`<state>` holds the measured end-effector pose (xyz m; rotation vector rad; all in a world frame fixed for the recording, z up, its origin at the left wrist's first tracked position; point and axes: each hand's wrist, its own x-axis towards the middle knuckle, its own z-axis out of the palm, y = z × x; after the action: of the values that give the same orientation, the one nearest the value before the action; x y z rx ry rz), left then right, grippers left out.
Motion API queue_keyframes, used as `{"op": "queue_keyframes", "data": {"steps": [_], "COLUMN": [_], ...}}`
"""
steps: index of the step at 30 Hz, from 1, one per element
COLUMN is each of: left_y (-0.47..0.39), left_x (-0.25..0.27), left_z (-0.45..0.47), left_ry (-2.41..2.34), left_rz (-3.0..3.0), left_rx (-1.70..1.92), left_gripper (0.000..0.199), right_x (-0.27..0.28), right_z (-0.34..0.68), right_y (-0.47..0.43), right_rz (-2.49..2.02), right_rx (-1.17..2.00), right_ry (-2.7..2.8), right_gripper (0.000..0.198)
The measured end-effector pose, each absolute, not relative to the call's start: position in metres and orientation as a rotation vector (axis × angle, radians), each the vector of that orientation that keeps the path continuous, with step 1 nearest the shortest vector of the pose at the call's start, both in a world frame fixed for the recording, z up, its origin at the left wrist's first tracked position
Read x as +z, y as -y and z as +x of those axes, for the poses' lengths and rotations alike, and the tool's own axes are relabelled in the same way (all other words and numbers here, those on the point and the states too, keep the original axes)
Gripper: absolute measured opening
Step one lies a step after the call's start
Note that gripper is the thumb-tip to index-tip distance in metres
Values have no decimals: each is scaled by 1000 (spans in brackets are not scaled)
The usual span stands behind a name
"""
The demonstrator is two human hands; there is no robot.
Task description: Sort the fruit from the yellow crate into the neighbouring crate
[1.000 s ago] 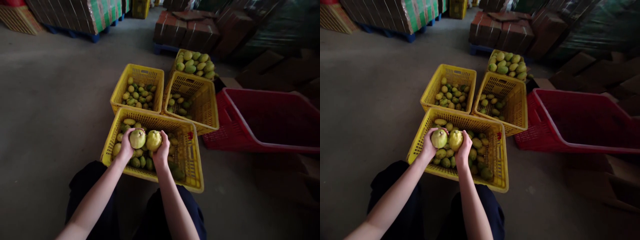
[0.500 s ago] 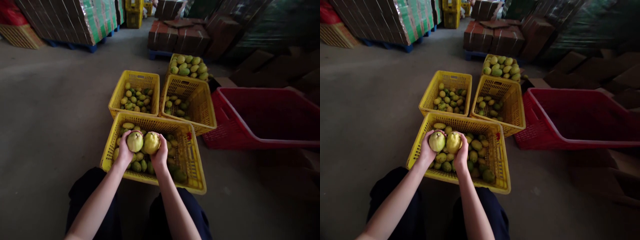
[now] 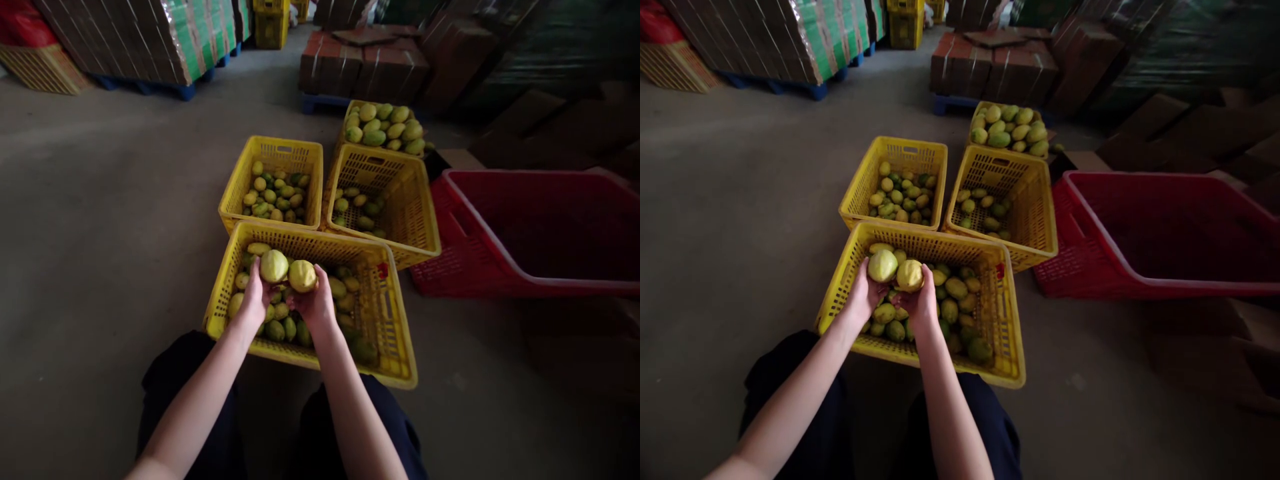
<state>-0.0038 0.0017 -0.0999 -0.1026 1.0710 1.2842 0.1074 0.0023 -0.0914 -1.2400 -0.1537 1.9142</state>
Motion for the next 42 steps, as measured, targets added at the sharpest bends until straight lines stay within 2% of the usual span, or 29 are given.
{"op": "queue_keyframes", "data": {"steps": [4,10,22,25,28,30,32,35,42], "left_y": [0,2,1,4,8,11,13,15,16], "left_x": [-91,-83,-76,-82,-87,-87,-86,-84,-85], "left_z": [-6,-12,-18,-20,-24,-27,-29,-29,-29], "left_ry": [-1092,-1136,-1215,-1287,-1457,-1567,-1626,-1612,-1534], "left_rz": [-97,-61,116,388,880,1277,1591,1810,1928], "left_rx": [1280,1256,1192,1269,1389,1440,1450,1449,1501], "left_gripper": [39,35,33,42,62,65,61,58,58], "right_x": [-85,-85,-88,-87,-88,-90,-91,-90,-88], "right_z": [114,115,116,120,129,136,141,145,136], "right_y": [-5,-3,-3,-2,-1,-1,-1,-1,5], "right_rz": [-1181,-1193,-1141,-1214,-1330,-1381,-1391,-1350,-1267], "right_rx": [2015,2022,2016,1826,1413,1139,952,836,826], "right_ry": [181,235,204,359,693,923,1074,1159,1263], "right_gripper": [55,43,36,43,62,67,63,55,52]}}
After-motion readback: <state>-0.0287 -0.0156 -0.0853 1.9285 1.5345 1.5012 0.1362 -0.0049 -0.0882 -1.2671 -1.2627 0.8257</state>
